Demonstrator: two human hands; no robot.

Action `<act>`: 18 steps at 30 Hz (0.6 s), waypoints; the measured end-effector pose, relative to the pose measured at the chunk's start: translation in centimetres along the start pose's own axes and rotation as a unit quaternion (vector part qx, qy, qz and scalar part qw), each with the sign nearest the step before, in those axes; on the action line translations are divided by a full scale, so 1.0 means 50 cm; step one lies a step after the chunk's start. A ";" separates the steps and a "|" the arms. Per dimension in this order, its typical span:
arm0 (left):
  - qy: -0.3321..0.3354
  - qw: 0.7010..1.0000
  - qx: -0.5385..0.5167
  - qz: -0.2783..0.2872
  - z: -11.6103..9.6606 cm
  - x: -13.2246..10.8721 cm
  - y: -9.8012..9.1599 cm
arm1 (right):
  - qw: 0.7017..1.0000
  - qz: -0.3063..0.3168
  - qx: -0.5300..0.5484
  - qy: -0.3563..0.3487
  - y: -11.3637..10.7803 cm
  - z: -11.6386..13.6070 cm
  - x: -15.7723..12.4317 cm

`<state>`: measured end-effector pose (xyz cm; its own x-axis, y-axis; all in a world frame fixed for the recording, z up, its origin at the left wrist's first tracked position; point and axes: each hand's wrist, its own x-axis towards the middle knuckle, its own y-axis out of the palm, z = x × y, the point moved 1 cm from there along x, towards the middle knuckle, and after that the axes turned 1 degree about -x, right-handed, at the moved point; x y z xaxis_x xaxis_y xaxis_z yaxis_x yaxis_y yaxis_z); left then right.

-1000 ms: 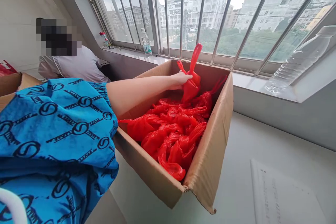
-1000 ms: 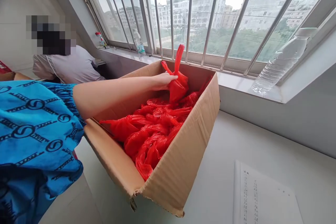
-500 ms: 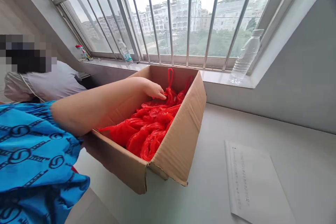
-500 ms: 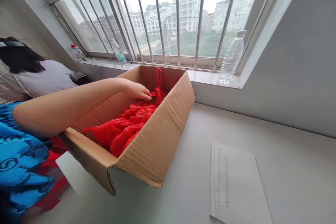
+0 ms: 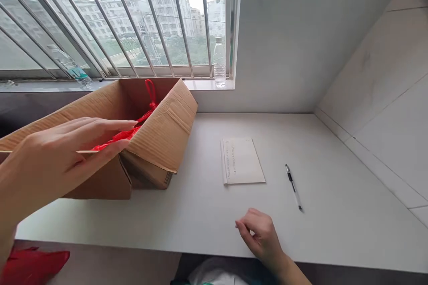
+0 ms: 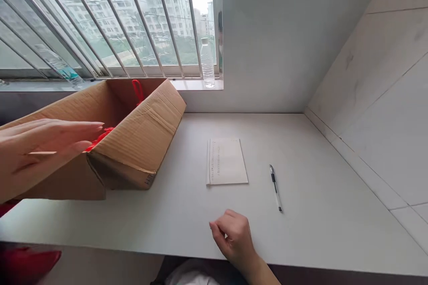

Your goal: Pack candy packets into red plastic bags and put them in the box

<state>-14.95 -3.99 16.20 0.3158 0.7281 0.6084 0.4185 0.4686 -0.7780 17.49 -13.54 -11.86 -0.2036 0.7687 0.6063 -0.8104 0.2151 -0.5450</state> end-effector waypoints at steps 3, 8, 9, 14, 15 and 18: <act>0.016 0.996 0.069 -0.048 -0.050 -0.111 0.024 | 0.999 -0.003 -0.024 -0.035 -0.055 -0.007 -0.040; -0.073 0.985 0.079 -0.137 -0.097 -0.296 0.107 | 0.999 -0.011 -0.036 0.037 -0.199 -0.085 -0.129; -0.099 0.985 0.069 -0.121 -0.104 -0.324 0.126 | 0.997 -0.014 -0.037 0.065 -0.228 -0.105 -0.144; -0.229 0.973 0.023 -0.017 -0.117 -0.412 0.190 | 0.977 -0.028 -0.079 0.195 -0.312 -0.172 -0.180; -0.251 0.968 0.010 -0.002 -0.114 -0.420 0.195 | 0.974 -0.030 -0.087 0.208 -0.316 -0.176 -0.180; -0.306 0.951 -0.035 0.027 -0.101 -0.433 0.207 | 0.962 -0.048 -0.138 0.230 -0.313 -0.183 -0.180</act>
<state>-13.16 -17.45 -4.23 -0.2075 0.9149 0.3461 0.4773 0.4036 -0.7806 37.02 -18.33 -14.09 0.1813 0.9087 0.3760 -0.6240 0.4018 -0.6702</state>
